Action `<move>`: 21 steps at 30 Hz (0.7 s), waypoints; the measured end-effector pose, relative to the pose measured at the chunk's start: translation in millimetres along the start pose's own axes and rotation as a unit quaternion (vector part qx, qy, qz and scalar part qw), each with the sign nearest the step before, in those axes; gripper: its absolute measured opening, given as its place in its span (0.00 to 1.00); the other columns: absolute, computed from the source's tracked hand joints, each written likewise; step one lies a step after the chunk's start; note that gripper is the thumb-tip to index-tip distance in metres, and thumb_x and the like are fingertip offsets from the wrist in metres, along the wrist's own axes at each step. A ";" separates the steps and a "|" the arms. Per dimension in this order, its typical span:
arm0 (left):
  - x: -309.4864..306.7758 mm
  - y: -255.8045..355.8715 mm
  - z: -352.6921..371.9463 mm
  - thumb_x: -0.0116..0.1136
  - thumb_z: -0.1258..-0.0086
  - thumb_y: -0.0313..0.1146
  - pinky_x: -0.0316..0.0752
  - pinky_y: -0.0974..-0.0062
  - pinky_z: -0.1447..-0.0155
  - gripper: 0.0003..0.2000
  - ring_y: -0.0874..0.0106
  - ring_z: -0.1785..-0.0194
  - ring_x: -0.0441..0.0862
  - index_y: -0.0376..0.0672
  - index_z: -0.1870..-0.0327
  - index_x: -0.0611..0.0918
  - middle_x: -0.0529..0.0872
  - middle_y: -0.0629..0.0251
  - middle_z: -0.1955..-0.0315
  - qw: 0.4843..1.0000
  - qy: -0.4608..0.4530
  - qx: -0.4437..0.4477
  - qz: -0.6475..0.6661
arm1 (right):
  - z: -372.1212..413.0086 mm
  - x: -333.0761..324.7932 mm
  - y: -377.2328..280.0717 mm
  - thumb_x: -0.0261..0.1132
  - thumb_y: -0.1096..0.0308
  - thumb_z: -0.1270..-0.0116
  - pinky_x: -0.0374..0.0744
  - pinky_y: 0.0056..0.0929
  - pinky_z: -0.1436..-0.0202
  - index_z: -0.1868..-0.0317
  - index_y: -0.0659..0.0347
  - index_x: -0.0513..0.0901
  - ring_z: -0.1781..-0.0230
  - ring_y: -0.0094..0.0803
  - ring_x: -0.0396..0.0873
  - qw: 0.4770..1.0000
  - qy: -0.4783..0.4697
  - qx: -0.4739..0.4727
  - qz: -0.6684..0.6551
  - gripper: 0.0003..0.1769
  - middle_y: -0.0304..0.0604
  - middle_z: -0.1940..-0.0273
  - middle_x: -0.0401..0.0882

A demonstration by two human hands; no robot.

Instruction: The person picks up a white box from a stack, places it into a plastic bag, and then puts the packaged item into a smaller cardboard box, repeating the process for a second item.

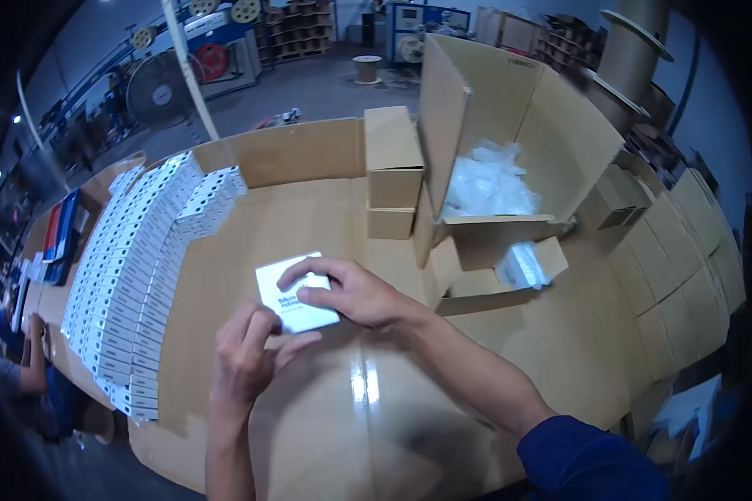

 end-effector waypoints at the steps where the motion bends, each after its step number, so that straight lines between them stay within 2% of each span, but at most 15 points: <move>1: 0.5 13.0 -6.0 0.76 0.35 0.34 0.69 0.69 0.73 0.16 0.68 0.77 0.75 0.40 0.70 0.76 0.75 0.65 0.78 0.998 0.006 -0.019 0.054 | 24.7 -11.0 -4.3 0.63 0.70 0.21 0.83 0.29 0.44 0.43 0.62 0.83 0.48 0.24 0.80 0.997 0.000 0.047 -0.060 0.11 0.38 0.50 0.82; 2: 4.5 27.0 -13.8 0.73 0.33 0.34 0.68 0.70 0.73 0.15 0.69 0.78 0.74 0.40 0.71 0.76 0.75 0.65 0.79 0.998 -0.002 -0.010 0.070 | 49.5 -19.8 -6.6 0.62 0.70 0.20 0.84 0.29 0.45 0.45 0.64 0.83 0.48 0.25 0.81 0.988 -0.001 0.094 -0.123 0.10 0.38 0.50 0.83; 4: 17.1 51.3 -39.8 0.68 0.28 0.35 0.67 0.71 0.74 0.14 0.70 0.80 0.74 0.41 0.73 0.77 0.75 0.66 0.81 0.995 -0.016 0.013 0.098 | 88.7 -56.2 -33.1 0.59 0.71 0.20 0.93 0.29 0.59 0.48 0.65 0.85 0.52 0.27 0.84 0.999 0.028 0.022 -0.004 0.10 0.40 0.51 0.83; 6: 40.1 82.6 -78.7 0.64 0.26 0.36 0.70 0.68 0.74 0.14 0.66 0.82 0.74 0.41 0.74 0.78 0.74 0.63 0.83 0.994 -0.017 0.039 0.098 | 125.6 -97.2 -62.9 0.57 0.76 0.21 0.93 0.28 0.57 0.51 0.67 0.86 0.53 0.27 0.85 0.996 0.084 0.024 -0.001 0.10 0.42 0.52 0.85; 8: 72.9 115.6 -125.0 0.62 0.25 0.37 0.71 0.66 0.73 0.14 0.62 0.81 0.75 0.40 0.73 0.78 0.75 0.60 0.83 0.995 -0.034 0.037 0.085 | 160.2 -144.7 -86.6 0.56 0.80 0.23 0.90 0.26 0.59 0.52 0.67 0.86 0.53 0.25 0.85 0.980 0.182 -0.006 0.075 0.11 0.42 0.55 0.86; 10: 119.6 139.0 -177.5 0.60 0.25 0.30 0.69 0.63 0.72 0.12 0.55 0.81 0.73 0.33 0.71 0.79 0.76 0.52 0.83 0.992 -0.056 0.007 0.116 | 184.4 -197.0 -108.6 0.57 0.77 0.23 0.86 0.29 0.55 0.51 0.65 0.87 0.53 0.29 0.85 0.942 0.271 -0.044 0.194 0.11 0.45 0.59 0.86; 12: 189.1 137.3 -221.9 0.63 0.27 0.32 0.75 0.58 0.67 0.12 0.49 0.77 0.79 0.30 0.68 0.83 0.82 0.45 0.79 0.977 -0.166 -0.011 0.136 | 197.6 -247.5 -121.1 0.57 0.68 0.21 0.81 0.33 0.48 0.49 0.62 0.87 0.53 0.36 0.85 0.879 0.341 -0.033 0.332 0.13 0.48 0.63 0.85; 13: 228.7 133.2 -238.6 0.65 0.28 0.35 0.78 0.56 0.62 0.14 0.47 0.73 0.82 0.29 0.66 0.84 0.84 0.43 0.76 0.968 -0.222 0.011 0.115 | 198.6 -266.8 -127.1 0.54 0.62 0.18 0.75 0.30 0.42 0.43 0.62 0.86 0.53 0.29 0.77 0.859 0.324 0.017 0.395 0.18 0.43 0.56 0.85; 14: 269.2 127.2 -253.0 0.67 0.29 0.37 0.81 0.54 0.57 0.15 0.45 0.69 0.85 0.28 0.65 0.86 0.86 0.40 0.72 0.956 -0.276 0.032 0.093 | 197.2 -296.5 -113.4 0.52 0.57 0.16 0.74 0.32 0.39 0.40 0.61 0.86 0.51 0.30 0.78 0.833 0.356 -0.016 0.423 0.21 0.45 0.57 0.85; 16: 346.9 108.3 -275.6 0.69 0.31 0.42 0.83 0.53 0.48 0.20 0.43 0.62 0.88 0.27 0.63 0.87 0.87 0.37 0.67 0.927 -0.375 -0.002 -0.017 | 191.3 -327.9 -113.4 0.49 0.54 0.15 0.75 0.34 0.39 0.39 0.62 0.85 0.50 0.33 0.80 0.819 0.375 -0.017 0.434 0.24 0.49 0.55 0.86; 18: 393.9 103.5 -289.9 0.71 0.33 0.44 0.85 0.56 0.53 0.22 0.48 0.64 0.89 0.26 0.60 0.87 0.89 0.39 0.66 0.910 -0.404 0.015 -0.093 | 182.4 -354.7 -104.3 0.51 0.53 0.17 0.75 0.40 0.35 0.41 0.60 0.87 0.43 0.46 0.79 0.837 0.384 -0.013 0.390 0.24 0.57 0.49 0.85; 19: 411.1 101.5 -288.7 0.71 0.33 0.44 0.86 0.58 0.56 0.22 0.51 0.65 0.90 0.27 0.59 0.87 0.90 0.41 0.65 0.895 -0.440 -0.025 -0.072 | 180.8 -363.4 -99.1 0.52 0.52 0.18 0.74 0.44 0.33 0.42 0.60 0.87 0.40 0.53 0.79 0.845 0.389 -0.012 0.367 0.24 0.61 0.46 0.84; 21: 439.5 95.3 -283.2 0.71 0.32 0.44 0.87 0.61 0.61 0.21 0.56 0.66 0.90 0.28 0.56 0.87 0.91 0.45 0.64 0.854 -0.509 -0.104 -0.030 | 180.1 -371.0 -94.3 0.52 0.52 0.18 0.74 0.45 0.32 0.41 0.60 0.87 0.39 0.54 0.78 0.852 0.386 -0.020 0.354 0.24 0.62 0.46 0.84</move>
Point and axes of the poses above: each hand's wrist, its own z-axis away from the middle knuckle, its own x-axis out of the palm, y = z × x, the point moved 6 cm from there along -z, towards the middle knuckle
